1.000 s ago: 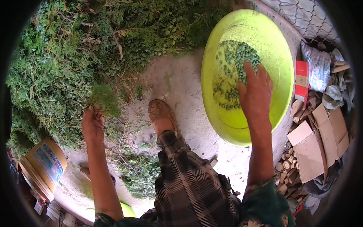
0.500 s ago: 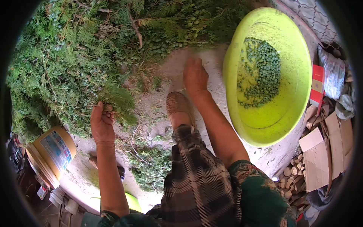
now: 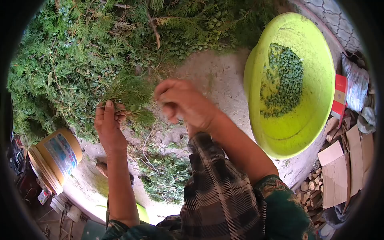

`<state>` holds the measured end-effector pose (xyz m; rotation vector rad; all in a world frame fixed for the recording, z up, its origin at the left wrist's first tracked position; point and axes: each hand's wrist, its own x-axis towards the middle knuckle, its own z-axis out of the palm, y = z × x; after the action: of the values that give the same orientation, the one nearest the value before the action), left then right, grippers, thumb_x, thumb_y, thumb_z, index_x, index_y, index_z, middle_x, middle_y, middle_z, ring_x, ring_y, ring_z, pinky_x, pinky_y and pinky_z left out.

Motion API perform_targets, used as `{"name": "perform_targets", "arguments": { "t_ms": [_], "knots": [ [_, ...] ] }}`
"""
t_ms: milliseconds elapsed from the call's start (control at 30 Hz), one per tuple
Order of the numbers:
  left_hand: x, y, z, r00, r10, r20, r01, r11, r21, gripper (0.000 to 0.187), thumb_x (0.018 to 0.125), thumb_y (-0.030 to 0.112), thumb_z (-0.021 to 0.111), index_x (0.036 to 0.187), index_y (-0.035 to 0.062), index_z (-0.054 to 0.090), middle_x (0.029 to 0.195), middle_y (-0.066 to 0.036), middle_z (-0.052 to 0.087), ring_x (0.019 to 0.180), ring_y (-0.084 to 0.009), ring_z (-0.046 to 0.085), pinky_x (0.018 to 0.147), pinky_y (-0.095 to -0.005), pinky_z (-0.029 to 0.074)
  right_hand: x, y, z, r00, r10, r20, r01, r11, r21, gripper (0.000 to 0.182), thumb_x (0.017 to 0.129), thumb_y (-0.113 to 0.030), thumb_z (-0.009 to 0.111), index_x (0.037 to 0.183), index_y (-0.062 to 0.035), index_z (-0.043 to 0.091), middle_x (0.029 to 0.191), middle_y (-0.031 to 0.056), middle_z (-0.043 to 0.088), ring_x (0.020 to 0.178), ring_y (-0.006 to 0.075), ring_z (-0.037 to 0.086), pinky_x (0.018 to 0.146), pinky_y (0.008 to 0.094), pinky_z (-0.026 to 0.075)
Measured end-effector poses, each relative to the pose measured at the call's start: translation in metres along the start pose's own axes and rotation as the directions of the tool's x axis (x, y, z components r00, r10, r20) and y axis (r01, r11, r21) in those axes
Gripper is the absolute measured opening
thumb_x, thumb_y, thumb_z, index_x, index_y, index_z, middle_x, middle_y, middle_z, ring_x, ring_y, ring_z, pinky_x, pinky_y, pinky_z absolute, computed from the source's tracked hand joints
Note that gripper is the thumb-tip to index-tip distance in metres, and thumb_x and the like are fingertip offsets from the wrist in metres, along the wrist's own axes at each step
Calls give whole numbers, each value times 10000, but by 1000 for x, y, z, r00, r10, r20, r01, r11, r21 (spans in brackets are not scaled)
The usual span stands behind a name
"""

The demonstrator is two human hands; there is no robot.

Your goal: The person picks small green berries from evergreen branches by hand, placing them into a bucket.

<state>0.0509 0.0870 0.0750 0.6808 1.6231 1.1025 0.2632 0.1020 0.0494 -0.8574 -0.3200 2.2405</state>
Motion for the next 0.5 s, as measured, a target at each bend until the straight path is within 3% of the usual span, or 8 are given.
{"name": "perform_targets", "arguments": {
  "t_ms": [33, 133, 200, 467, 500],
  "knots": [
    [-1, 4, 4, 997, 71, 2, -71, 993, 92, 189, 918, 228, 538, 983, 53, 565, 786, -22, 624, 673, -68, 530, 623, -211, 425, 8, 4, 11, 1000, -5, 1, 5, 1000, -3, 208, 839, -163, 591, 930, 12, 524, 731, 49, 554, 521, 93, 519, 406, 223, 427],
    [-5, 13, 13, 988, 153, 33, -156, 979, 131, 194, 922, 200, 538, 1022, 35, 561, 794, -23, 625, 709, -74, 547, 638, -216, 433, 27, 14, 30, 1000, -19, -8, 18, 988, -156, 317, 847, -234, 633, 969, 29, 505, 678, 31, 529, 472, 85, 488, 371, 229, 407],
    [-5, 12, 11, 985, 161, 57, -167, 978, 123, 190, 924, 188, 536, 1028, 31, 560, 801, -24, 626, 719, -77, 553, 643, -217, 436, 36, 20, 28, 998, 51, 36, -33, 922, -385, 341, 841, -258, 662, 952, 28, 511, 643, 15, 508, 471, 77, 481, 366, 231, 412],
    [-2, 9, 15, 989, 143, 29, -146, 963, 228, 179, 931, 189, 522, 1016, 35, 553, 775, -20, 612, 692, -75, 544, 626, -213, 439, 41, 34, 19, 992, 113, 52, -94, 952, -292, 257, 845, -210, 660, 931, -12, 520, 669, 5, 518, 482, 63, 467, 359, 220, 367],
    [2, 4, 12, 1000, 0, -7, 1, 998, 70, 165, 931, 192, 519, 988, 42, 553, 759, -18, 604, 670, -74, 535, 611, -211, 435, 40, 34, 19, 994, 80, 73, -65, 980, -187, 241, 854, -221, 647, 926, -28, 521, 698, 3, 519, 501, 62, 464, 373, 219, 364]
  ]
}}
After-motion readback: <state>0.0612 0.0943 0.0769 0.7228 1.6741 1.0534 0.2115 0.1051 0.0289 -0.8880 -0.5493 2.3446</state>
